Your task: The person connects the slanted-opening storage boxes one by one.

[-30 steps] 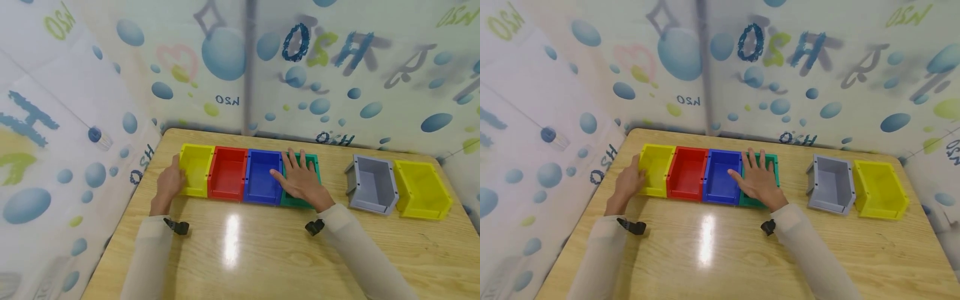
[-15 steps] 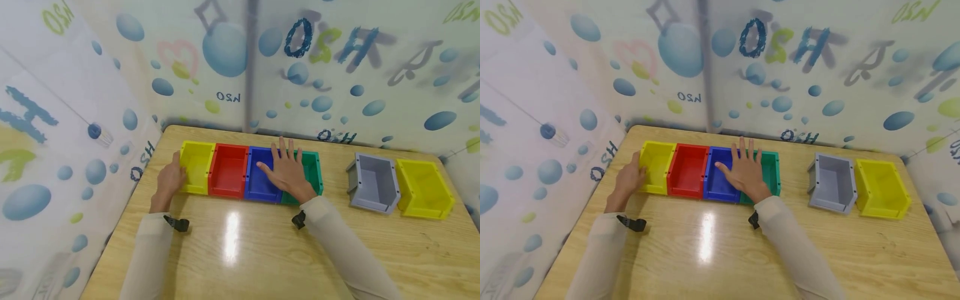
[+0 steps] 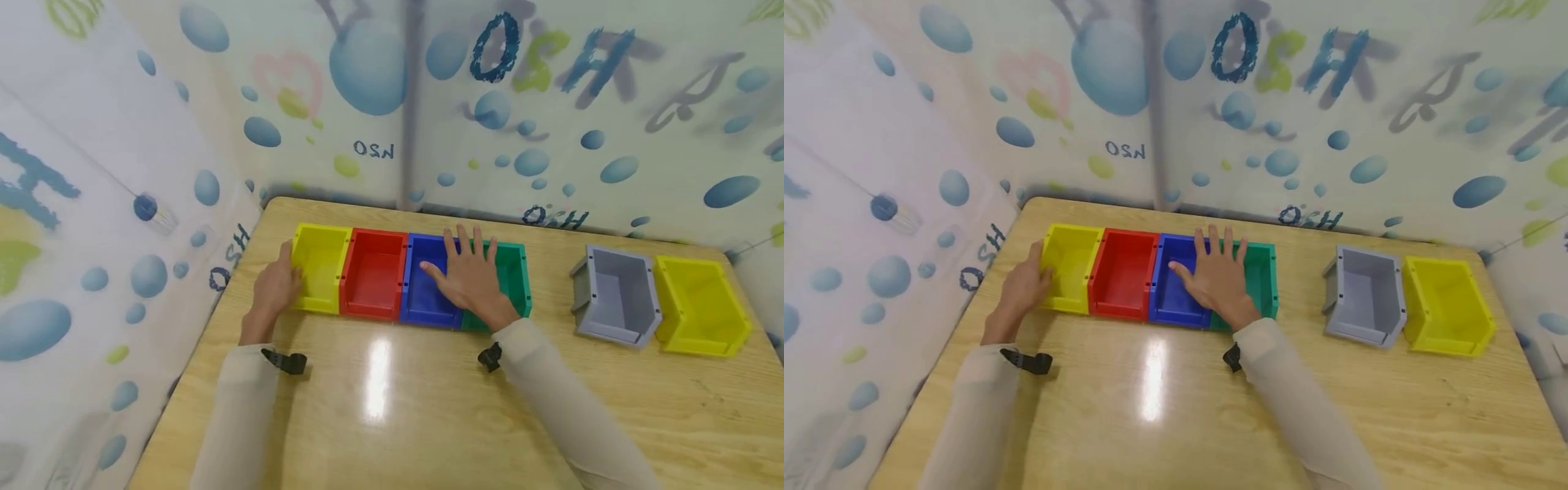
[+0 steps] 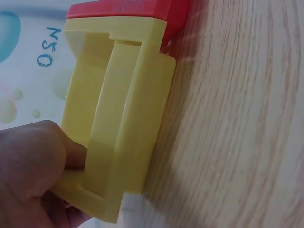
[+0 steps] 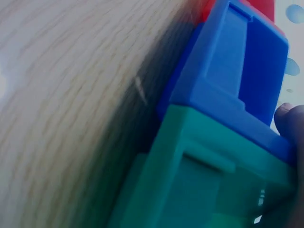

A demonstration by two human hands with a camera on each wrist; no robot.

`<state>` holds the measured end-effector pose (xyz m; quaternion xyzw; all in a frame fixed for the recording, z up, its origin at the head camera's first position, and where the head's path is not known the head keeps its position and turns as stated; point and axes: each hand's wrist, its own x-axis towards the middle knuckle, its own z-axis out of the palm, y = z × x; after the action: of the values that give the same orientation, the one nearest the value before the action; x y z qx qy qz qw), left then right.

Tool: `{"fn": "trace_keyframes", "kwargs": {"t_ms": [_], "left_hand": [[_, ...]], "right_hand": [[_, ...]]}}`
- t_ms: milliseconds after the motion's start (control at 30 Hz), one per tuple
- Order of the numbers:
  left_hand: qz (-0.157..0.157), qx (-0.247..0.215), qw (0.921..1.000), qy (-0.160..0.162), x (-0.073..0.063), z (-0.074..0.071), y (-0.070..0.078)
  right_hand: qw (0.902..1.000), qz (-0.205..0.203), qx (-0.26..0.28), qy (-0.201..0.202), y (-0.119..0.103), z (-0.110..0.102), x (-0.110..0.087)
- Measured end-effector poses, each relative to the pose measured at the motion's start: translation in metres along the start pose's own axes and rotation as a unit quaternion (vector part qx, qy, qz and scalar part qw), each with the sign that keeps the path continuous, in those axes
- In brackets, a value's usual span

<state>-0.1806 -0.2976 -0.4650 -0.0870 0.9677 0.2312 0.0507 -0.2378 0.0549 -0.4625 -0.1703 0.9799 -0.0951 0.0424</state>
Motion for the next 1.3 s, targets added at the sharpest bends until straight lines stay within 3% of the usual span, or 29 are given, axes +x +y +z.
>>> {"fn": "trace_keyframes", "kwargs": {"t_ms": [133,400,600,800,900,1100,1300], "left_hand": [[-0.009,-0.004,0.9999,-0.003,0.005,-0.002,0.006],[-0.022,-0.001,0.9997,-0.008,0.002,-0.002,0.008],[-0.022,-0.006,0.9997,-0.002,0.004,-0.002,0.007],[-0.021,-0.007,0.9997,-0.005,0.003,-0.004,0.010],[-0.019,-0.010,0.9998,-0.005,0.003,-0.004,0.012],[-0.020,-0.008,0.9998,-0.003,0.005,-0.003,0.010],[-0.021,-0.005,0.9998,-0.005,0.004,-0.001,0.009]], "right_hand": [[0.9998,0.000,0.020,-0.002,0.004,-0.006,0.000],[0.9959,-0.029,0.078,-0.036,0.015,-0.018,-0.009],[0.9926,-0.031,0.117,-0.002,0.048,-0.046,-0.028],[0.9921,0.018,0.102,0.070,0.110,-0.069,-0.054],[0.9891,0.053,0.107,0.087,0.139,-0.074,-0.070],[0.9802,0.120,0.131,0.088,0.185,-0.078,-0.097],[0.9752,0.184,0.102,0.067,0.214,-0.080,-0.117]]}}
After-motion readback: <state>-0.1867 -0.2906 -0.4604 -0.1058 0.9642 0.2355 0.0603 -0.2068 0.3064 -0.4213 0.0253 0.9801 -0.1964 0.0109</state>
